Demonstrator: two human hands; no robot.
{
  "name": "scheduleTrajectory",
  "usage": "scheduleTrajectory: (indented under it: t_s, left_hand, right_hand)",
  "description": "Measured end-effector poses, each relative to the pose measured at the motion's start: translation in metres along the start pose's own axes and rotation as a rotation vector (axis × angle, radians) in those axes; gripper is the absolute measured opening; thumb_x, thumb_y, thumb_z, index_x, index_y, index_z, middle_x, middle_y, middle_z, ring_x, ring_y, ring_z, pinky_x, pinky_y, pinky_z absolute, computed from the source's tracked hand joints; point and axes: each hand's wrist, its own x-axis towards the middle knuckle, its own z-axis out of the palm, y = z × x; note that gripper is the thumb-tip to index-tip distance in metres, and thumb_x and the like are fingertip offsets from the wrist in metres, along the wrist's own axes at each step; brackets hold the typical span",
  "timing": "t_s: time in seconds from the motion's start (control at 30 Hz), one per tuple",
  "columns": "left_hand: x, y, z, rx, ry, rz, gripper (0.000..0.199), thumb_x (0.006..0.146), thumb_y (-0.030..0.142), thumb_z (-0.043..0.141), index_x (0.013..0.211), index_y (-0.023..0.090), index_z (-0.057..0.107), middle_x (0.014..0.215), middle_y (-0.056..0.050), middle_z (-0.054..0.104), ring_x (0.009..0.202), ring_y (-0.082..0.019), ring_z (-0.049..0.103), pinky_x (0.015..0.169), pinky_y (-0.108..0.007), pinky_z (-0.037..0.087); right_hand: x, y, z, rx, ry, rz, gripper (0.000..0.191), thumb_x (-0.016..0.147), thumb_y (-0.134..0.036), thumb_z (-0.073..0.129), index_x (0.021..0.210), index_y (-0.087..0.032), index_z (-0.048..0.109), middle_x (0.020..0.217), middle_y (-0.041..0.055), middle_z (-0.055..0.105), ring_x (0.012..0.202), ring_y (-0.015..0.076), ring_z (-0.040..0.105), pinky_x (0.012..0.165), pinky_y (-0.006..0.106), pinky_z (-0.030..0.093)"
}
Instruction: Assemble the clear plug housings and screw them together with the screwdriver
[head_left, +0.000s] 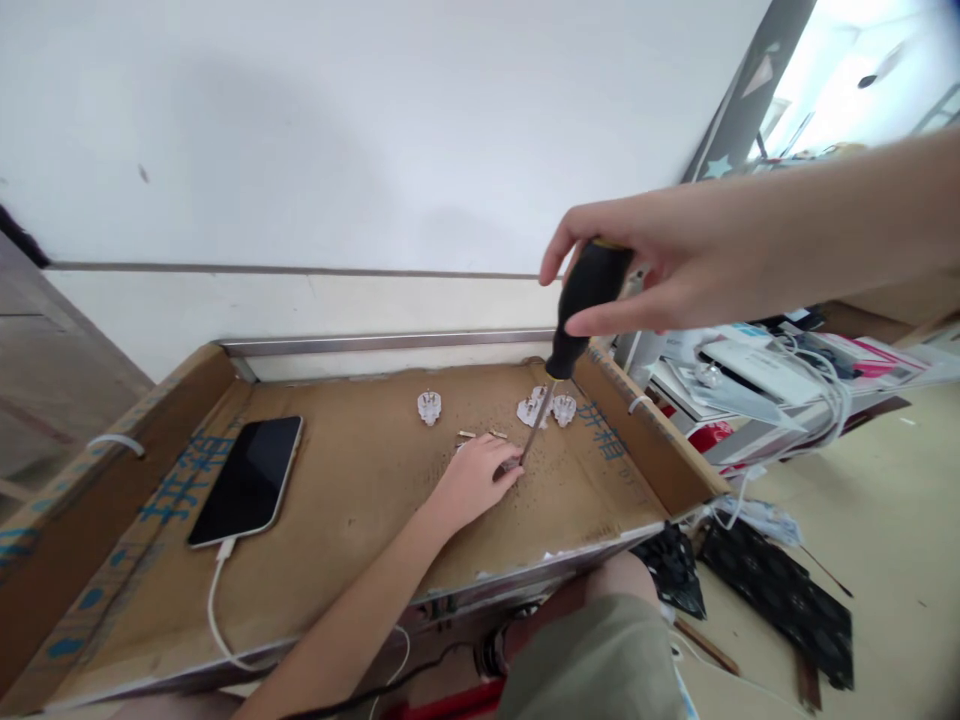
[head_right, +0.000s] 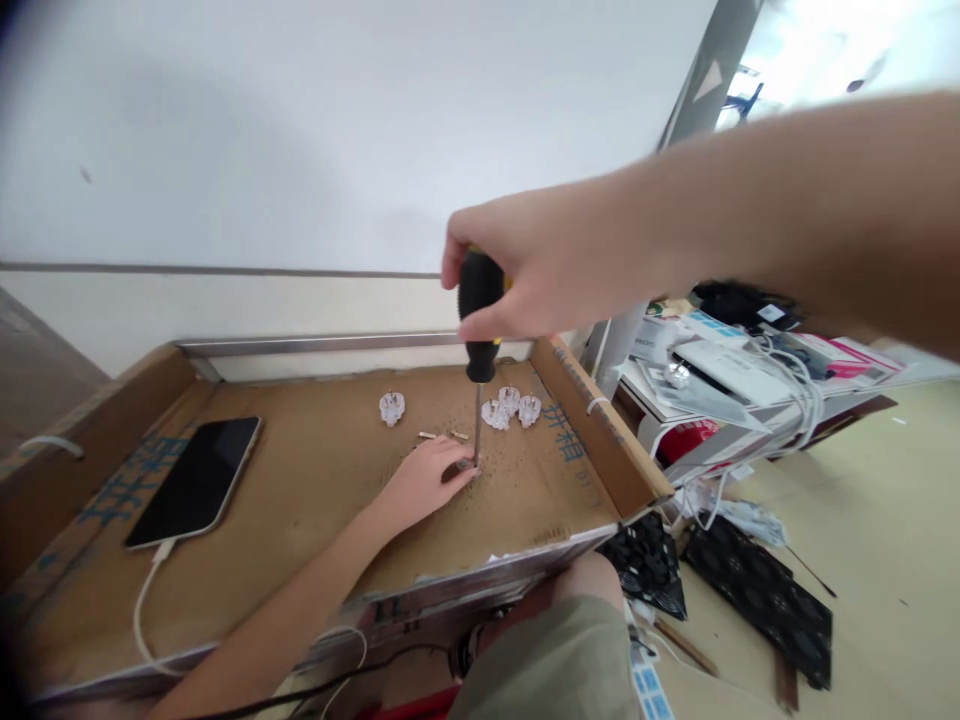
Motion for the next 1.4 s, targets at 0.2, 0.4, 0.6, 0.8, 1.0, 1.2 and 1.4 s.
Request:
scheduleTrajectory:
  t_s: [0.2,0.4,0.6,0.8,1.0,1.2,1.4]
  left_hand:
    - [-0.075,-0.056,-0.092,0.488,0.273,-0.404,0.045,0.085,0.042,0.051,0.124,0.021,0.047,0.127,-0.009,0.053,0.118,-0.03,0.047,0.1,-0.047,0.038]
    - [-0.145,-0.144,-0.138,0.583,0.25,-0.765,0.067,0.081,0.056,0.045,0.134,0.016,0.035,0.129,-0.021,0.047,0.113,-0.049,0.047,0.084,-0.065,0.042]
    - [-0.131,-0.146,-0.131,0.466,0.258,-0.851,0.073,0.078,0.058,0.047,0.137,0.018,0.031,0.138,-0.023,0.037,0.119,-0.054,0.038,0.083,-0.073,0.035]
    - [-0.122,-0.136,-0.132,0.521,0.173,-0.954,0.074,0.08,0.061,0.037,0.14,0.017,0.025,0.145,-0.023,0.025,0.118,-0.051,0.041,0.087,-0.066,0.039]
    - [-0.12,-0.122,-0.132,0.611,0.197,-0.87,0.07,0.082,0.058,0.038,0.135,0.012,0.033,0.143,-0.024,0.028,0.117,-0.054,0.04,0.085,-0.066,0.04]
    - [-0.058,-0.026,-0.088,0.401,0.207,-0.325,0.039,0.089,0.04,0.042,0.122,0.022,0.049,0.127,-0.007,0.054,0.119,-0.026,0.048,0.101,-0.043,0.037]
    - [0.005,0.016,-0.007,0.218,-0.046,-0.061,0.015,0.084,0.031,0.056,0.095,0.022,0.063,0.102,-0.002,0.066,0.099,-0.021,0.056,0.088,-0.037,0.041]
  right_hand:
    - [-0.013,0.016,0.01,0.032,-0.117,-0.218,0.035,0.072,-0.046,0.068,0.098,-0.026,0.055,0.075,-0.0063,0.061,0.052,0.0058,0.053,0.047,0.02,0.038]
    - [-0.009,0.029,0.005,-0.016,-0.127,-0.214,0.03,0.073,-0.043,0.067,0.092,-0.026,0.052,0.075,-0.0051,0.061,0.055,0.0098,0.054,0.046,0.023,0.039]
    - [-0.015,0.012,0.0,-0.077,-0.221,-0.162,0.032,0.076,-0.046,0.062,0.097,-0.026,0.048,0.08,-0.0022,0.06,0.061,0.0115,0.054,0.048,0.023,0.038]
    - [-0.021,-0.002,-0.004,-0.251,-0.214,-0.086,0.031,0.079,-0.045,0.059,0.1,-0.024,0.048,0.085,-0.0025,0.06,0.066,0.0114,0.054,0.054,0.026,0.038]
    - [-0.024,-0.009,-0.008,-0.253,-0.248,-0.078,0.028,0.079,-0.041,0.061,0.099,-0.025,0.05,0.082,-0.0045,0.062,0.058,0.008,0.054,0.052,0.024,0.038]
    - [-0.023,-0.012,-0.014,-0.252,-0.309,-0.064,0.019,0.08,-0.039,0.062,0.096,-0.031,0.056,0.07,-0.0081,0.063,0.054,0.0087,0.057,0.051,0.024,0.042]
    - [-0.013,0.002,-0.011,-0.393,-0.253,-0.13,0.033,0.07,-0.038,0.067,0.099,-0.035,0.052,0.089,-0.0085,0.062,0.057,0.0101,0.055,0.047,0.026,0.042]
